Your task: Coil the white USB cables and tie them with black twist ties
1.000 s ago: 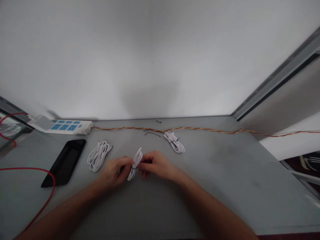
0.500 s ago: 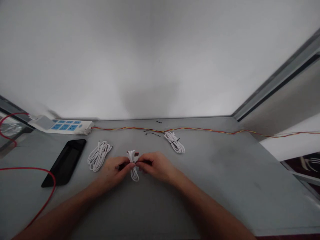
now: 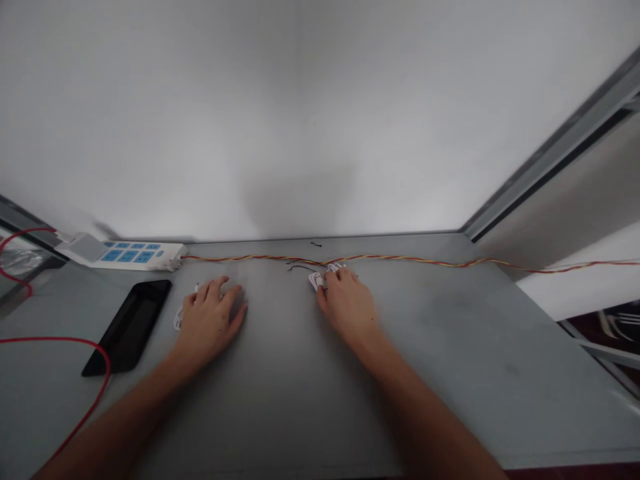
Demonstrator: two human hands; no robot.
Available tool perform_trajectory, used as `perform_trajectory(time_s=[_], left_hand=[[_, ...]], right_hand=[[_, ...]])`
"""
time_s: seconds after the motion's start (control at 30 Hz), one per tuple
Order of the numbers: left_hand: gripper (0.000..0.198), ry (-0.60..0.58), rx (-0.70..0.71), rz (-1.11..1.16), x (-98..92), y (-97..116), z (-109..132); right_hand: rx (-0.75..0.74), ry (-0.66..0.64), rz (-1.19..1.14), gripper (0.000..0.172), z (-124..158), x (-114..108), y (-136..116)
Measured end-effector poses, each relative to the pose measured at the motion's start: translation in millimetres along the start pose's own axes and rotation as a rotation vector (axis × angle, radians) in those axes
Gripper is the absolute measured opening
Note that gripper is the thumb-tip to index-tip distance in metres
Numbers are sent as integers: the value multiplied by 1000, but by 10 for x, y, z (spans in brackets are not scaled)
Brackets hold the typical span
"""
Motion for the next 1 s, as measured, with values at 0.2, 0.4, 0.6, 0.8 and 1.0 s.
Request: perform_trajectory(time_s=[0.2, 0.4, 0.6, 0.8, 1.0], left_hand=[[27, 18, 197, 266, 8, 317, 102], [33, 53, -11, -102, -211, -13, -34], [31, -160, 10, 89, 45, -1, 49], [37, 22, 50, 727, -143, 272, 75], [36, -66, 104, 610, -91, 246, 63]], right_hand=[[-196, 158, -156, 22, 77, -86, -272], [-259, 117, -260, 18, 112, -42, -380], [-247, 71, -292, 20, 108, -15, -378], [-248, -75, -399, 22, 193, 40, -495], [-239, -223, -444, 33, 313, 112, -598]])
Point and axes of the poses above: each hand's wrist, its own z-axis away from the middle knuckle, its own x-axis out of the palm, y = z × x, the point moved 7 cm from there along -z, towards the middle knuckle, and after that the axes turned 14 degrees about y, right-handed, at the moved point
